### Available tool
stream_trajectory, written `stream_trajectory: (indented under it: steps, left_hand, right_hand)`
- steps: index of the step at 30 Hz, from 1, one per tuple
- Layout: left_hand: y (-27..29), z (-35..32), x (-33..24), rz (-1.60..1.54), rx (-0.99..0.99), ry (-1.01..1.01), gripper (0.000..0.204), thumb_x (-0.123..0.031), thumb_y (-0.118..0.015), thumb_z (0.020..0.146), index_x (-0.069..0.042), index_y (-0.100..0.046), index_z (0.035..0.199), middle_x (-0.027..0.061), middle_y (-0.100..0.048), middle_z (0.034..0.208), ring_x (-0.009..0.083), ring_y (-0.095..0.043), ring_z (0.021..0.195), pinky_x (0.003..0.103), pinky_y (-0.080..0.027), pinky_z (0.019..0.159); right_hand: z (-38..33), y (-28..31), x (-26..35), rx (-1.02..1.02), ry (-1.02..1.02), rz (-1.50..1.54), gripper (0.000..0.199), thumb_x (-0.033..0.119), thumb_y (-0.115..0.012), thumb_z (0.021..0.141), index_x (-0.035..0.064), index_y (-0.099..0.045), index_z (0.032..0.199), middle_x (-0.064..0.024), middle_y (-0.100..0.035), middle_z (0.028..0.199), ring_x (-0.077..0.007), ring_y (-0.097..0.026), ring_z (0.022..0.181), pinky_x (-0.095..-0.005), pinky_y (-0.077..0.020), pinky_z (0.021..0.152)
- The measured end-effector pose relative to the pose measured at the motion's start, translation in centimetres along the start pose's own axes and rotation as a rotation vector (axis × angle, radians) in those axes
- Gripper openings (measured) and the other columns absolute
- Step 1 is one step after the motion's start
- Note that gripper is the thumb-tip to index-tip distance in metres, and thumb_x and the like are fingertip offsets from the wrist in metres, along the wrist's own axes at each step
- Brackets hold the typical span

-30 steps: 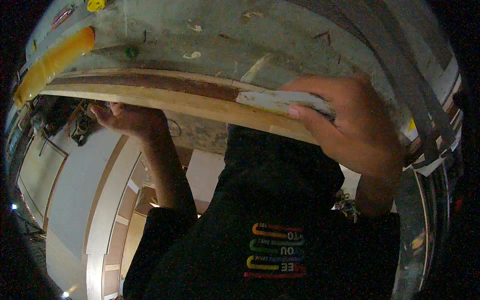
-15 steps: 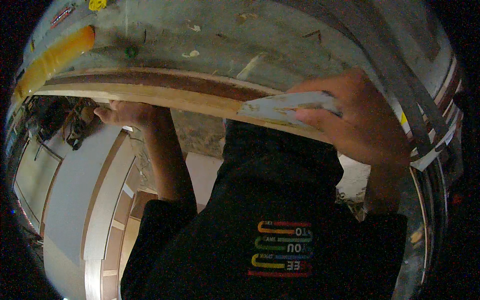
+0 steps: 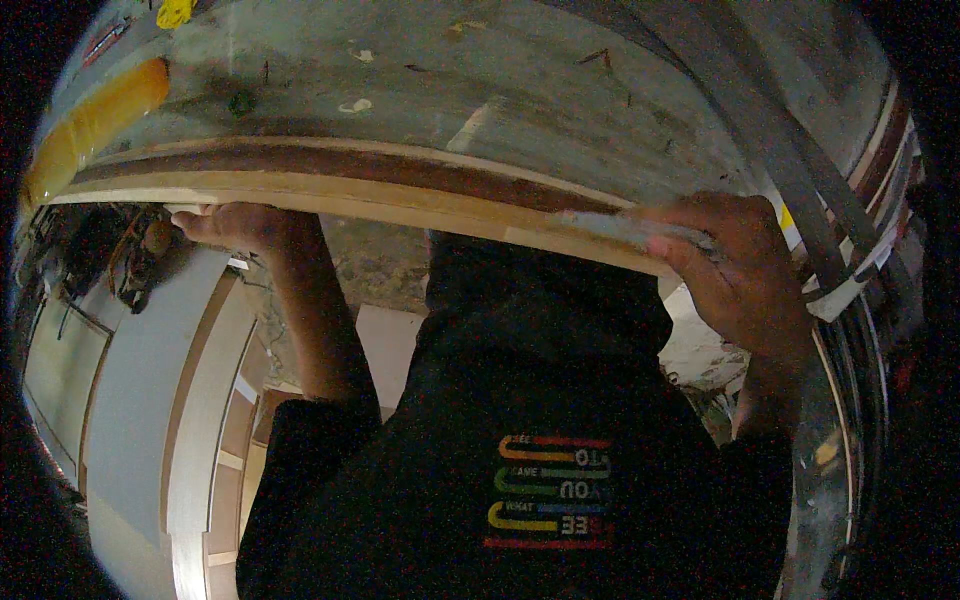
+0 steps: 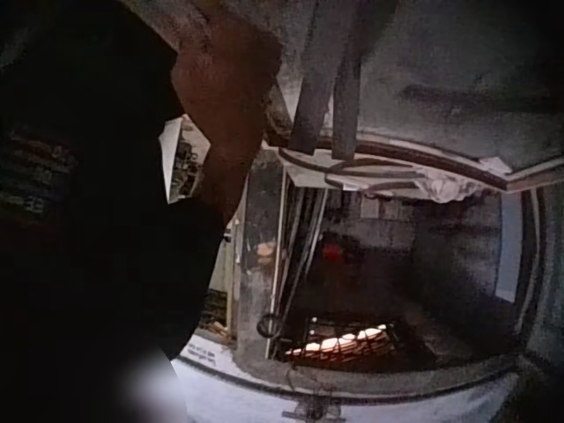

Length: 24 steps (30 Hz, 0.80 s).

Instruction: The person pours a yellow liquid from a plastic bottle onto a paper and uses the paper to spread the liquid along the edge of a wooden frame. The person then pours the liquid directly onto another wooden strip and spreads it with the bottle. The person also handles a white cloth and a small red object.

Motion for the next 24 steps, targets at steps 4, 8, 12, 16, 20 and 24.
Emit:
stream_trajectory:
  steps: [4,8,12,16,20,24]
  left_hand:
    - [-0.6,-0.3,-0.4,0.091,-0.008,0.005,0.082,-0.069,-0.044,0.090,-0.013,-0.041,0.150,0.0142,-0.047,0.146,0.0356,-0.047,0.132,0.058,-0.033,0.111]
    - [-2.1,-1.9,-0.3,0.020,-0.014,0.078,0.076,-0.067,-0.033,0.096,-0.012,-0.043,0.148,0.0120,-0.044,0.151,0.0354,-0.043,0.135,0.055,-0.034,0.112]
    - [-1.6,-2.2,-0.1,0.122,-0.022,0.075,0.079,-0.069,-0.036,0.094,-0.014,-0.039,0.150,0.0137,-0.042,0.152,0.0348,-0.039,0.139,0.062,-0.027,0.114]
    - [0.6,-0.5,0.1,0.190,0.064,0.068,0.069,-0.062,-0.039,0.098,-0.017,-0.035,0.151,0.0107,-0.042,0.154,0.0294,-0.037,0.143,0.073,-0.016,0.114]
    - [1.2,-0.1,0.7,0.318,0.052,0.032,0.082,-0.069,-0.043,0.090,-0.016,-0.037,0.152,0.0141,-0.037,0.156,0.0347,-0.034,0.143,0.062,-0.023,0.115]
    - [0.0,-1.2,1.0,0.045,0.049,0.086,0.080,-0.065,-0.052,0.089,-0.013,-0.041,0.150,0.0143,-0.043,0.150,0.0318,-0.041,0.137,0.055,-0.029,0.116]
  right_hand:
    - [-0.9,-0.8,-1.1,-0.082,0.192,-0.070,0.020,0.010,-0.069,0.088,0.0057,-0.076,0.106,-0.0167,-0.071,0.083,-0.0300,-0.068,0.077,-0.0394,-0.0513,0.069]
    - [-2.7,0.3,-3.3,-0.051,0.108,-0.025,0.021,0.011,-0.068,0.089,0.0069,-0.077,0.108,-0.0162,-0.072,0.086,-0.0301,-0.068,0.076,-0.0400,-0.0512,0.070]
    - [-4.6,0.5,-5.3,-0.017,0.098,-0.094,0.022,0.011,-0.067,0.091,0.0065,-0.076,0.110,-0.0169,-0.074,0.093,-0.0275,-0.070,0.082,-0.0384,-0.0532,0.076]
    - [-7.0,0.9,-6.9,-0.051,-0.145,-0.043,0.023,0.011,-0.066,0.091,0.0049,-0.076,0.111,-0.0166,-0.075,0.103,-0.0248,-0.072,0.094,-0.0357,-0.0537,0.088]
    - [-9.3,1.1,-8.6,-0.079,-0.228,-0.044,0.023,0.010,-0.065,0.093,0.0049,-0.075,0.113,-0.0160,-0.075,0.110,-0.0253,-0.072,0.100,-0.0355,-0.0527,0.094]
    - [-11.0,1.3,-10.7,-0.112,-0.459,-0.163,0.024,0.009,-0.066,0.093,0.0056,-0.075,0.114,-0.0147,-0.075,0.112,-0.0256,-0.072,0.102,-0.0355,-0.0525,0.095]
Point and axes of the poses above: each hand's wrist, its own z-axis towards the middle knuckle, its own y-axis out of the back of the hand, x = y × z, the point moved 1 cm from there along z, towards the middle knuckle
